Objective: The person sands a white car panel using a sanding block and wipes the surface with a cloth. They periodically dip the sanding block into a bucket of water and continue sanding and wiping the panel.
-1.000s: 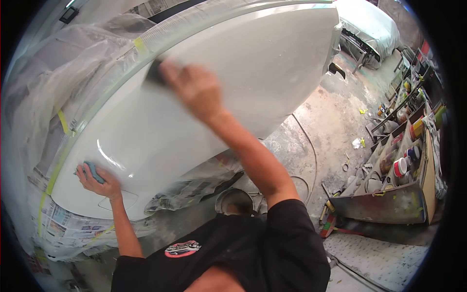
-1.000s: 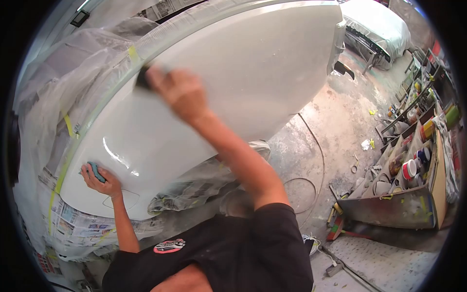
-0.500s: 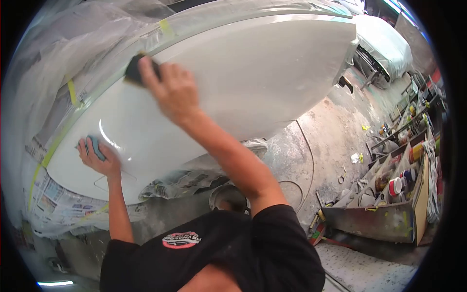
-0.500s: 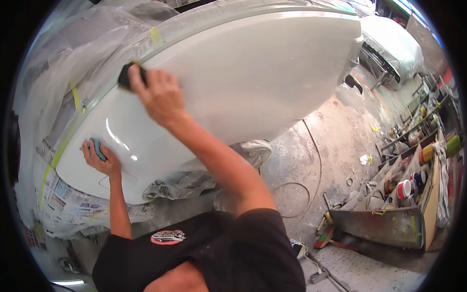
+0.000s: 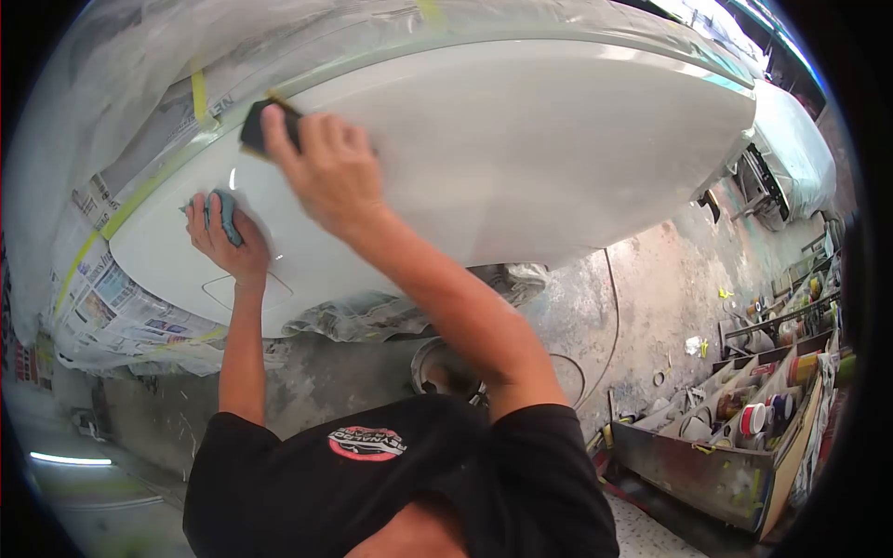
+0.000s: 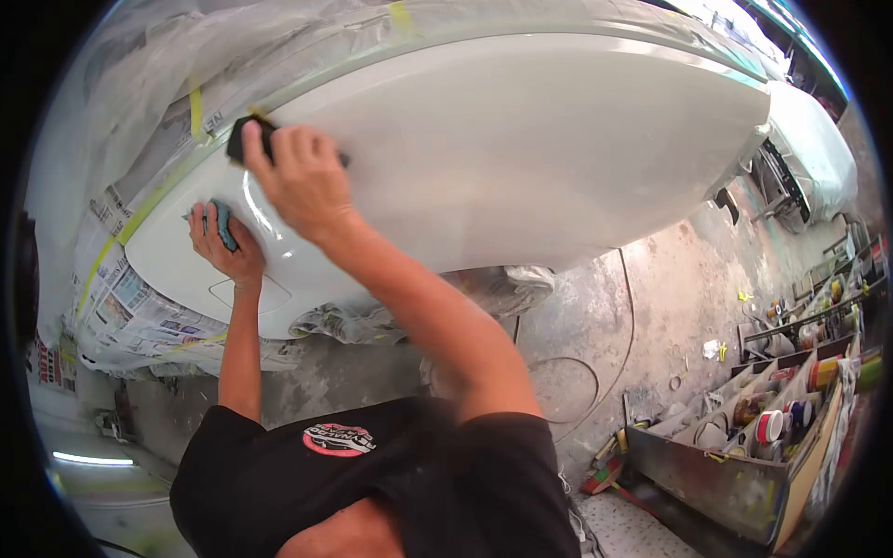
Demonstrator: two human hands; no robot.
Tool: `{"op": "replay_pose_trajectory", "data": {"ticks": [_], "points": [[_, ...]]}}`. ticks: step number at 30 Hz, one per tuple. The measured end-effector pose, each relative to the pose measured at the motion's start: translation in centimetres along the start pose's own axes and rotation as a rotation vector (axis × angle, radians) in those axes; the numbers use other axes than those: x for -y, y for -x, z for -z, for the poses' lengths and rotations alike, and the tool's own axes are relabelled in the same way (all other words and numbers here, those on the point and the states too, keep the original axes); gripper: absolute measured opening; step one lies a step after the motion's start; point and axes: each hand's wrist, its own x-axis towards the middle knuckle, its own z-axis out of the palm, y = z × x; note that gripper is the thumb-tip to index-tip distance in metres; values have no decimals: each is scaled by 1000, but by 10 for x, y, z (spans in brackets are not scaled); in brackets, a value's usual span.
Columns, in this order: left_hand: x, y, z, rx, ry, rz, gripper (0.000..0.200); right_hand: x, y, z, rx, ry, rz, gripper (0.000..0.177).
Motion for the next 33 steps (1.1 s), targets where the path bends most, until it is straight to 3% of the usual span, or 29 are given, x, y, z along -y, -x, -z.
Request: {"op": "replay_pose_trajectory", "data": {"ticks": [2,3,5,6,7,8,10,12,14,15,17,18,19,20,21,22,25,27,31,32,33], "points": [[-3,-2,0,2,7,4,43,-9,-3,-5,-81,-59,91,54],[-3,-2,2,10,9,6,43,-40,4,4,56,95,48,56],[-5,-4,1,8,15,-4,43,-152,21,23,35,414,42,58],[-5,-3,1,6,11,-5,43,-207,36,39,15,341,-200,58],[-4,-4,2,4,8,-3,43,-250,40,65,-161,144,-405,60],[-6,-4,1,1,6,-3,43,-268,47,70,-233,165,-459,61],[-7,-4,1,10,7,-4,43,-253,54,63,-276,222,-524,59],[-7,-3,1,15,8,-2,43,-181,77,12,-80,383,-256,55],[-3,-1,4,30,4,-20,43,-67,66,16,-125,163,-57,49],[-1,-2,2,29,4,-30,43,-54,66,24,-74,67,21,48],[-2,-2,5,36,23,-35,42,-100,72,24,-87,64,30,52],[-2,-2,6,39,25,-29,42,-158,80,28,-79,307,100,57],[-3,-2,3,33,25,-19,42,-223,91,29,-180,300,-50,58],[-6,-4,1,12,23,-22,41,-257,86,55,-151,250,-363,61],[-6,-5,1,9,24,-30,41,-292,82,69,-323,200,-432,64],[-6,-5,1,4,25,-35,41,-303,78,75,-391,211,-541,64],[-10,-6,1,9,-7,-33,40,-256,75,56,-316,199,-503,66],[-8,-6,4,21,-22,-45,39,-171,89,23,-177,446,-161,52],[-8,-6,3,25,-24,-60,39,-185,90,41,-166,163,-10,49],[-8,-6,2,20,-23,-57,39,-239,93,44,-201,286,-21,52],[-9,-6,2,16,-22,-54,39,-279,89,63,-242,243,-196,57]]}}
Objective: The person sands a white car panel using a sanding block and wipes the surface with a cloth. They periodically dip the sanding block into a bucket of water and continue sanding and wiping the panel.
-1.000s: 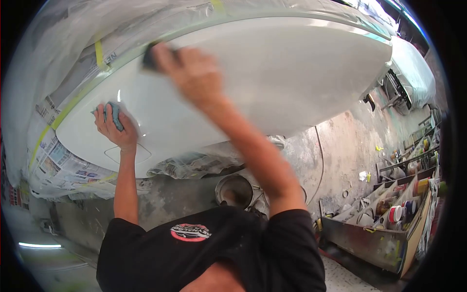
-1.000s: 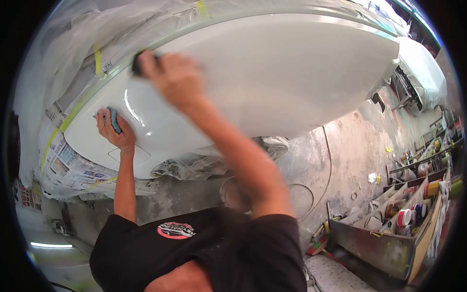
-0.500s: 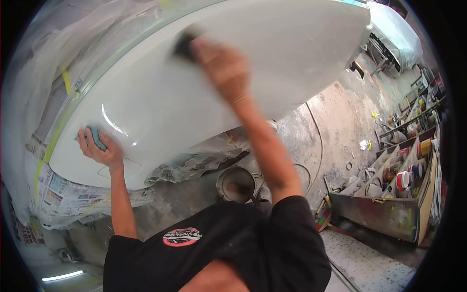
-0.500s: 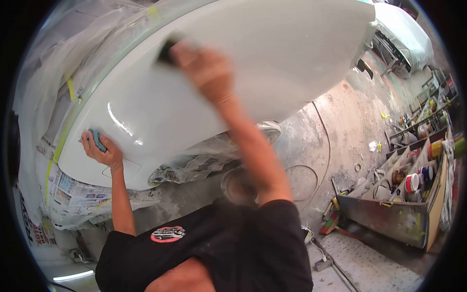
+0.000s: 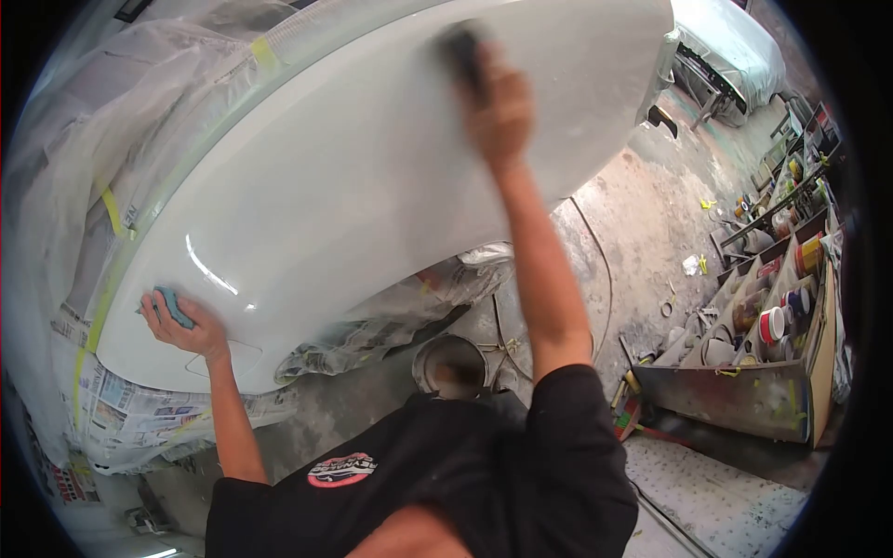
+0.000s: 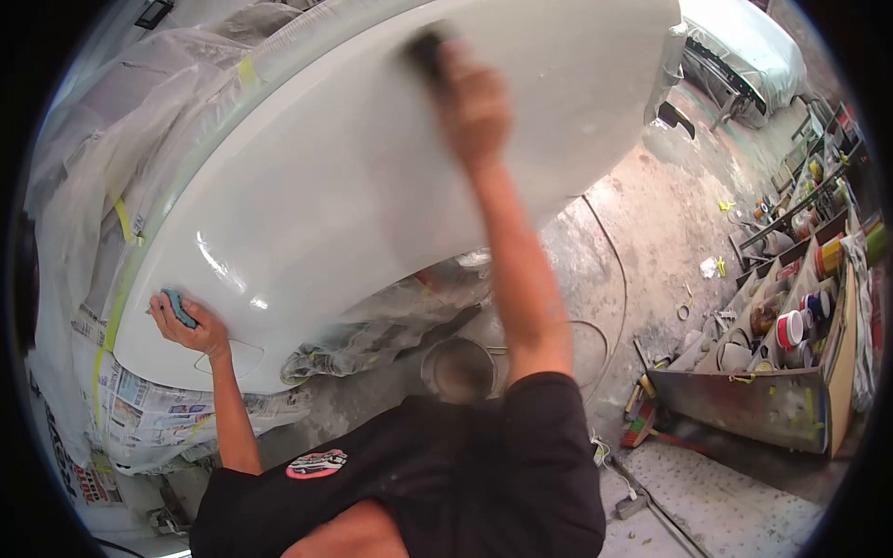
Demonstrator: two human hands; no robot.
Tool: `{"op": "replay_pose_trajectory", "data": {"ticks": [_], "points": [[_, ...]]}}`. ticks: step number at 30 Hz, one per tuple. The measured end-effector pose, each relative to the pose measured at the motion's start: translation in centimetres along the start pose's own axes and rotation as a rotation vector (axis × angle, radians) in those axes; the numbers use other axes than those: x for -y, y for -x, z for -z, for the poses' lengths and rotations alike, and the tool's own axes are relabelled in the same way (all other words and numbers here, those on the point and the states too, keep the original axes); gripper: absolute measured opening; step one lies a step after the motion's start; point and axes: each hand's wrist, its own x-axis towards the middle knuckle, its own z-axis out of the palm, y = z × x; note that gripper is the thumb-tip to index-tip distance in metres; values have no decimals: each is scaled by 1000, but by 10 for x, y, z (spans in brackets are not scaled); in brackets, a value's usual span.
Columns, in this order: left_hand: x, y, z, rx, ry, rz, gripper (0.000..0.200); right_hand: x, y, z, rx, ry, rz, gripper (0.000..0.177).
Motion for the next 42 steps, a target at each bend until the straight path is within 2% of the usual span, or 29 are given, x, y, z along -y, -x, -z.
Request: {"op": "replay_pose_trajectory", "data": {"ticks": [1,2,4,6,8,9,10,11,12,13,15,16,18,19,21,22,23,24,27,28,29,30,31,32,34,36,39,40,42], "points": [[-1,-1,0,-4,2,0,39,-43,-6,5,50,66,-229,67],[-3,-2,0,-13,3,3,39,-76,-14,7,-89,-62,-316,70],[-7,-4,-1,-14,6,9,39,-62,-22,5,-72,40,-418,65],[-6,-2,1,-1,-9,10,39,10,-16,-1,19,18,-261,62],[-4,-3,1,-2,4,5,39,103,6,-8,100,217,143,58],[-5,-2,2,0,10,3,39,124,3,-3,64,7,189,56],[-4,-1,3,5,9,-8,39,133,-4,1,30,-200,229,53],[-1,-2,3,9,8,-20,40,106,-11,1,162,-88,249,51],[0,-1,2,13,2,-25,40,65,-20,-14,85,21,232,54],[-2,-1,-1,8,4,-15,40,18,-36,-10,167,36,127,63],[-3,0,0,12,5,2,40,-56,-69,-5,50,3,-192,63],[-3,0,2,13,2,8,40,-57,-94,16,207,-69,-416,66],[-8,-2,1,2,2,23,40,-19,-102,18,297,-45,-566,66],[-9,-2,1,1,0,18,40,-13,-72,-12,83,107,-243,62],[-9,-4,1,-1,-5,2,40,88,-38,-23,129,138,43,55],[-9,-5,2,-4,-3,-8,40,150,-22,-16,121,76,134,46],[-8,-5,2,-1,-9,-14,39,203,-10,-7,107,-191,111,43],[-7,-3,1,1,-20,-14,39,226,-6,4,134,-359,222,40],[8,9,-6,-17,10,6,41,165,-4,-11,317,-176,340,53],[9,10,-5,-5,0,39,42,123,-29,-4,233,-22,383,53],[3,5,-1,10,-1,39,42,77,-30,-9,292,87,219,53],[2,5,-2,-8,8,45,43,46,-43,0,226,-6,-2,61],[-1,2,-1,-13,17,50,43,17,-51,-3,37,-117,-71,65],[-1,3,0,-13,11,63,43,28,-56,-1,24,-67,-131,70],[1,3,-2,-15,22,77,43,82,-57,-7,146,60,-121,65],[4,4,-5,-27,8,92,42,180,-40,-25,184,157,133,57],[3,8,-2,-18,-1,90,42,314,-28,-10,302,-185,201,49],[5,8,-1,-13,-15,79,42,328,-27,-10,278,-313,208,50],[8,6,-2,-12,-8,62,42,288,-27,-17,232,-312,302,49]]}}
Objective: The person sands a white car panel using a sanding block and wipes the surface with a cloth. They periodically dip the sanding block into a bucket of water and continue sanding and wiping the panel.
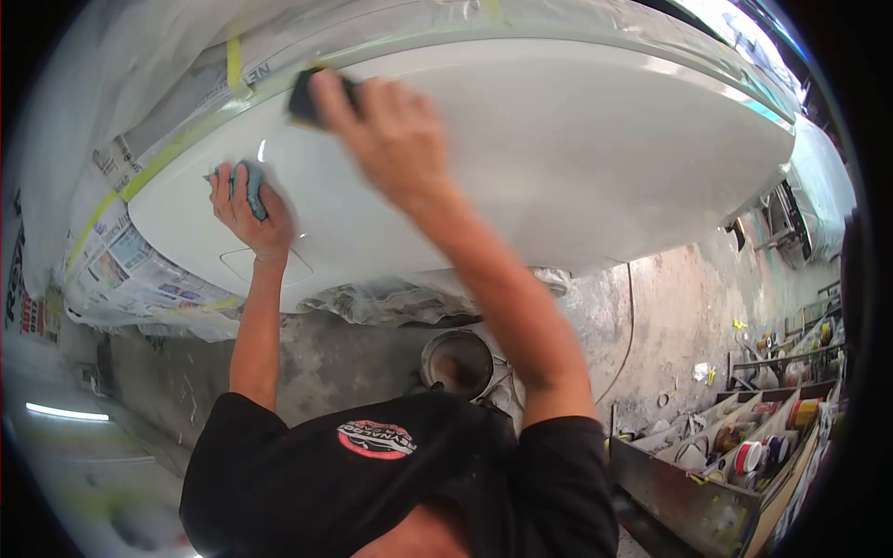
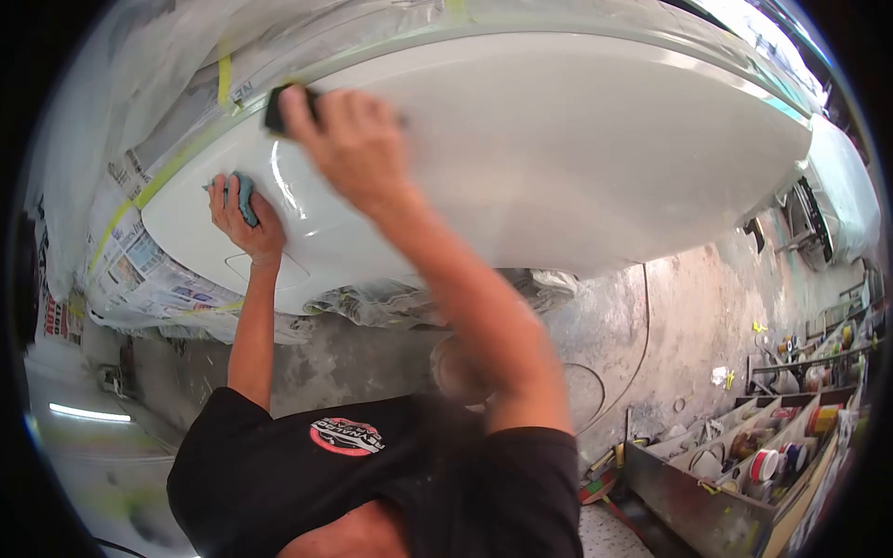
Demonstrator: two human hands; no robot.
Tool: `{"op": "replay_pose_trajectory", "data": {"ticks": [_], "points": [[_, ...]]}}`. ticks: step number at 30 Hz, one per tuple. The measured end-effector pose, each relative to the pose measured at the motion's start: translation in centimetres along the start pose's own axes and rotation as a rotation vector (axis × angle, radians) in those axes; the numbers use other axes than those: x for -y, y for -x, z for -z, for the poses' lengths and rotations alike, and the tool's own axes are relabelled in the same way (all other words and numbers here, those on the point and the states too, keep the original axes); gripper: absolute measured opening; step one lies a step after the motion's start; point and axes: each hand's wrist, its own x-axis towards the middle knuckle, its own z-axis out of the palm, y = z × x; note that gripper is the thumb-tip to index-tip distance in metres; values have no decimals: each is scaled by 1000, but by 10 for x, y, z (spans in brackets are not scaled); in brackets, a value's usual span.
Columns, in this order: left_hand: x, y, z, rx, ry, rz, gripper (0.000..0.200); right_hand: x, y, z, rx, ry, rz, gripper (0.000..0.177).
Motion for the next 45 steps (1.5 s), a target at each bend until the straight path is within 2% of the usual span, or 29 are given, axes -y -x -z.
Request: {"op": "replay_pose_trajectory", "data": {"ticks": [2,3,4,5,6,8,9,11,12,15,18,20,22,23,24,25,26,29,30,31,33,34,35,38,40,42,43,44,45], "points": [[-1,1,0,-3,34,11,42,-90,26,26,112,458,1,53],[-2,1,-1,-3,33,14,43,-152,46,36,-44,386,-96,54],[-3,0,1,-3,29,14,43,-196,64,68,-49,358,-267,58],[-5,-3,1,-1,30,13,44,-231,85,91,-188,223,-512,64],[-8,-4,0,-3,29,12,44,-254,106,96,-301,207,-511,68],[-7,-3,0,12,24,3,44,-229,105,83,-228,284,-533,65],[-6,-3,0,11,23,-3,44,-190,98,66,-98,288,-505,61],[-7,-4,0,9,25,-13,43,-109,87,36,-55,305,-43,55],[-6,-4,2,15,25,-20,43,-68,78,31,-55,116,-94,56],[-5,-2,0,15,42,-22,41,-86,72,53,65,124,160,60],[-8,-4,0,5,42,-28,41,-208,112,72,-153,272,-108,64],[-9,-8,-1,-5,29,-45,39,-249,119,93,-254,262,-383,68],[-13,-8,2,-9,22,-54,38,-240,114,81,-319,314,-452,64],[-14,-6,0,-8,19,-45,38,-214,109,73,-236,339,-423,60],[-10,-4,0,-6,17,-38,39,-185,105,57,-230,257,-223,54],[-7,-3,1,1,17,-36,40,-140,100,46,-110,287,-91,50],[-6,-2,2,4,19,-36,40,-89,94,39,-52,196,-49,46],[-8,-4,1,2,52,-43,40,-109,89,55,-41,12,48,47],[-10,-5,2,2,54,-39,40,-140,94,55,-98,173,-51,51],[-11,-5,3,2,57,-36,40,-192,101,65,-105,332,-12,53],[-11,-7,-1,1,55,-37,41,-268,109,98,-200,343,-334,58],[-11,-7,0,5,45,-36,41,-295,96,110,-400,300,-327,61],[-11,-6,1,10,34,-33,41,-296,101,116,-370,272,-511,65],[-14,-8,3,12,38,-22,41,-235,78,78,-300,331,-466,54],[-12,-10,-1,2,43,-33,41,-144,65,44,-27,559,-186,60],[-13,-5,4,12,44,-39,41,-125,52,55,-11,299,-74,50],[-12,-6,3,15,46,-47,41,-123,47,57,-8,173,-25,46],[-10,-6,3,17,45,-51,41,-163,51,60,-20,391,-34,50],[-9,-6,3,18,36,-49,41,-221,61,64,-70,394,-99,56]]}}
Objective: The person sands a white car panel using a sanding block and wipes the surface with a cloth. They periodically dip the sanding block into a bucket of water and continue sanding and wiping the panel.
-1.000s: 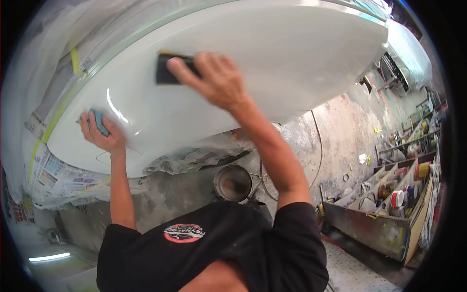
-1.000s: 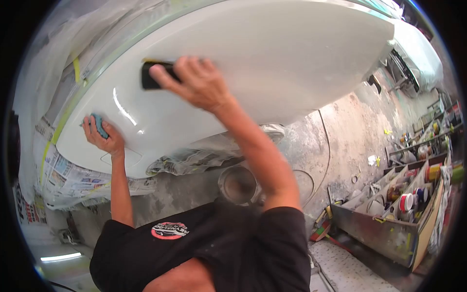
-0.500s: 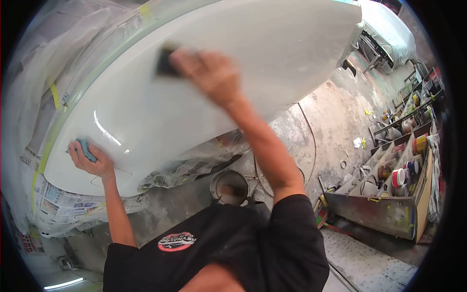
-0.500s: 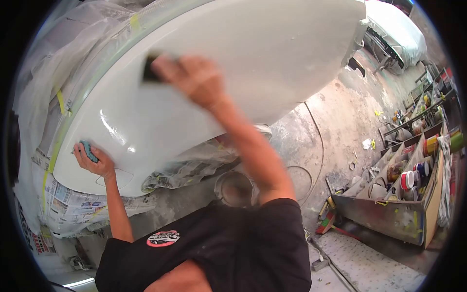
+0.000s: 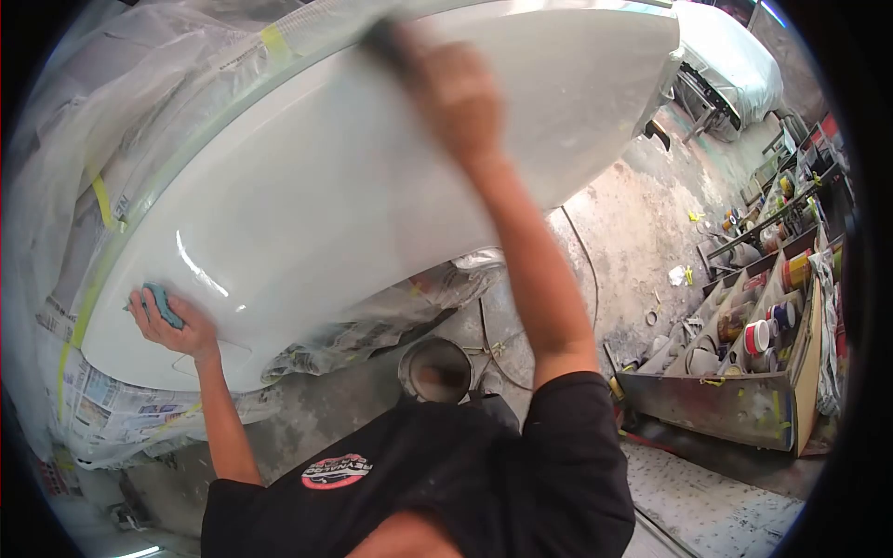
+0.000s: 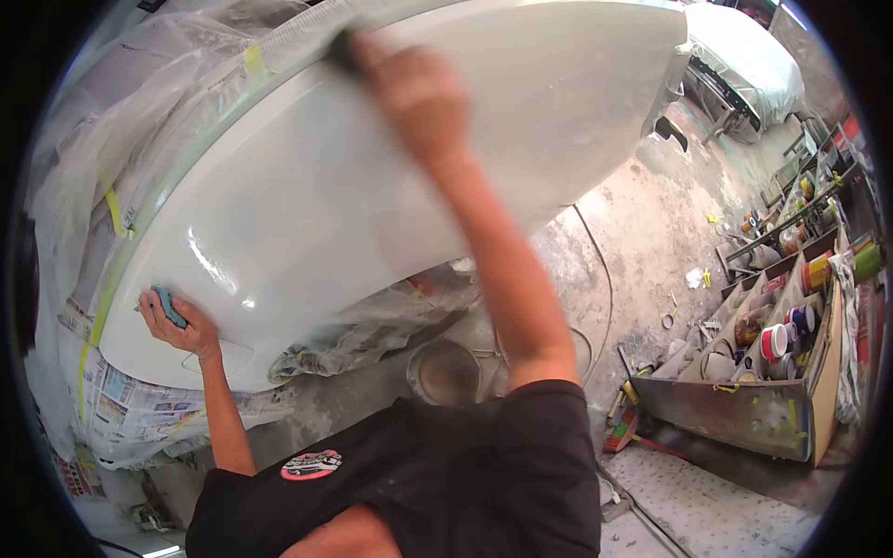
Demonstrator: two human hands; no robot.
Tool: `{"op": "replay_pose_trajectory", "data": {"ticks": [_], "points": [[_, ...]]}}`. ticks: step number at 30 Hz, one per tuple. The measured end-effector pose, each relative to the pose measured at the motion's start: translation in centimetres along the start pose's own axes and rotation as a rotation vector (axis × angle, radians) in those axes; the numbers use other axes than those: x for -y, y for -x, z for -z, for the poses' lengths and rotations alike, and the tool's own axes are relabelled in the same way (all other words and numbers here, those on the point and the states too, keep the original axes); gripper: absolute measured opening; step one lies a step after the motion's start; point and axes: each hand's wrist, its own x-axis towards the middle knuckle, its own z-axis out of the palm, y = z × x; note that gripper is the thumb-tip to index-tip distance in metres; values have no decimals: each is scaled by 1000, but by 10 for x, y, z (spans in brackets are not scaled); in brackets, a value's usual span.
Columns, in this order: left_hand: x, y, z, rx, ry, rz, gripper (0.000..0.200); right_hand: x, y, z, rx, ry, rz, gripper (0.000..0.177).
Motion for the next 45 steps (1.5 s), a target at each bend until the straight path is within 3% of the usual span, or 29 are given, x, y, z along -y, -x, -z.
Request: {"op": "replay_pose_trajectory", "data": {"ticks": [3,5,6,9,10,11,14,15,17,19,21,24,27,29,30,31,32,34,35,36,38,39,40,42,43,44,45], "points": [[-1,-1,-1,-5,-7,10,40,-98,-22,37,104,-293,-585,66],[-2,-1,0,-11,10,25,40,-65,-34,35,240,-149,-728,68],[-3,0,0,-11,10,34,40,-49,-18,10,5,59,-388,59],[1,0,0,-14,5,27,40,114,-17,16,33,71,-25,45],[2,1,0,-10,1,21,40,168,-13,21,-22,-202,-63,41],[2,2,1,-6,1,15,39,184,-13,36,3,-400,105,39],[6,4,2,26,-6,13,40,120,-12,24,56,-187,94,45],[6,3,1,22,0,17,40,65,-7,15,112,97,70,51],[3,3,2,14,7,29,40,-51,2,8,-24,-99,-367,62],[8,4,6,57,20,15,44,-125,4,22,3,-193,-581,69],[7,6,7,88,41,35,45,-151,1,53,245,-168,-592,68],[6,-1,11,77,42,67,43,-171,76,111,242,-282,-535,63],[-15,-24,-16,20,55,18,40,-172,212,200,461,-285,-891,53],[-48,-49,-40,49,123,-67,41,-168,339,275,609,-100,-1106,49],[-76,-62,-52,83,122,-81,44,-149,383,317,629,-62,-1213,52],[-104,-74,-67,88,170,-132,48,-125,429,356,631,39,-1265,44],[-134,-87,-79,140,184,-169,50,-101,482,392,570,109,-1239,45],[-203,-116,-116,102,259,-270,46,-44,563,470,608,172,-1467,46],[-238,-127,-134,94,284,-294,41,-15,556,498,778,196,-1738,43],[-266,-136,-156,120,292,-373,38,10,592,527,931,338,-1773,42],[-339,-154,-193,102,400,-419,30,60,604,567,834,251,-2126,47],[-375,-161,-209,68,439,-443,29,71,581,579,1006,277,-2229,56],[-411,-167,-222,35,482,-469,27,85,599,595,1098,413,-2170,68],[-479,-159,-253,19,531,-507,27,97,556,600,1008,430,-2328,76],[-508,-145,-260,78,673,-480,27,100,532,599,952,442,-2404,80],[-530,-127,-261,136,817,-451,28,101,555,612,1065,447,-2310,80],[-543,-101,-254,243,832,-480,25,103,579,620,929,401,-2367,78]]}}
